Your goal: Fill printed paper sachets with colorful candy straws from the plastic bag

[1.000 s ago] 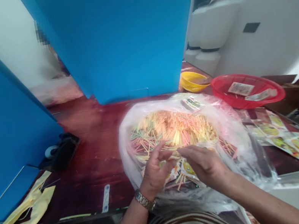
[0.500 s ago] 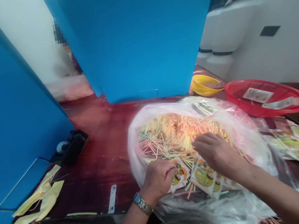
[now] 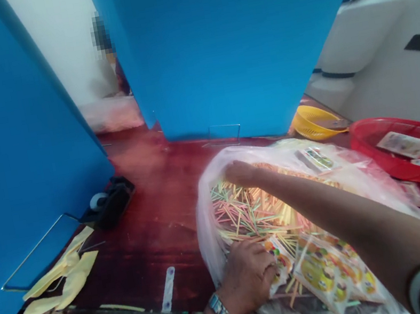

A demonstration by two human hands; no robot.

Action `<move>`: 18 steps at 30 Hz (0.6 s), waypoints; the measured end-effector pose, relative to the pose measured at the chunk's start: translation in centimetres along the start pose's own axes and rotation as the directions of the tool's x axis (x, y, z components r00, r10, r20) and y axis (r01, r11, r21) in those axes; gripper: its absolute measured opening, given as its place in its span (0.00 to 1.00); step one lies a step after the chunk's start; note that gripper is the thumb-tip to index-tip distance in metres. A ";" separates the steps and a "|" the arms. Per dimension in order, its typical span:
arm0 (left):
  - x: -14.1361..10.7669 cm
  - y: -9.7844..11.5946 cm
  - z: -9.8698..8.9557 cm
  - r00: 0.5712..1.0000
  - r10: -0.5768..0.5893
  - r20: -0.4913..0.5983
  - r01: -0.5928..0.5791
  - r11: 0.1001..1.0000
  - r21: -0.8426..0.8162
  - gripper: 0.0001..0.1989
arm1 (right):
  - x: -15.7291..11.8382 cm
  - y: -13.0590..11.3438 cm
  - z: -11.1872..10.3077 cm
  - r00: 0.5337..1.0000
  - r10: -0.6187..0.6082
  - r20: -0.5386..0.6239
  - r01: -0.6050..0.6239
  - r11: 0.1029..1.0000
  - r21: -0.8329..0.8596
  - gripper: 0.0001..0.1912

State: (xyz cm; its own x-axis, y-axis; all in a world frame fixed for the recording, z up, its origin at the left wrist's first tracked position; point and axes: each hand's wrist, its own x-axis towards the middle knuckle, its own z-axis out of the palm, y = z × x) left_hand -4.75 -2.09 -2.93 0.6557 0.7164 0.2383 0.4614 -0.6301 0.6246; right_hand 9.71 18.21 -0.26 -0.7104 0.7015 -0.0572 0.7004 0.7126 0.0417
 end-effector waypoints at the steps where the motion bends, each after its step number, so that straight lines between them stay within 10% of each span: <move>1: 0.0 0.1 -0.1 0.999 -0.015 -0.029 0.014 0.999 -0.044 0.07 | -0.5 -0.1 -0.5 1.000 0.020 -0.016 -0.019 1.000 0.015 0.10; 6: 1.5 -0.1 -1.1 0.891 -0.353 -0.286 0.200 0.870 -0.451 0.13 | -5.0 -1.9 -4.0 0.974 0.196 -0.111 -0.181 0.974 0.134 0.10; 9: 3.5 -0.3 -1.2 0.802 -0.567 -0.189 0.243 0.598 -0.764 0.19 | -8.8 -5.0 -4.4 0.953 0.293 -0.078 -0.255 0.914 0.315 0.10; 14: 6.0 1.2 0.7 0.870 -0.475 0.133 0.265 0.223 -0.938 0.24 | -12.7 -10.1 -2.8 0.914 0.234 0.333 -0.376 0.174 0.910 0.06; 18: 6.1 2.2 2.0 0.779 -0.626 0.019 0.219 0.244 -0.945 0.24 | -12.9 -11.2 -1.6 0.901 0.252 0.354 -0.396 0.142 0.907 0.06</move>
State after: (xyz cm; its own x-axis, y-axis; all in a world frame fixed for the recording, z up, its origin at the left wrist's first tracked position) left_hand 1.44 0.27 -1.54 0.2333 0.9473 -0.2194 -0.3084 0.2860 0.9072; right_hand 10.94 1.24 1.58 -0.4386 0.8077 -0.3940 0.4443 -0.1862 -0.8763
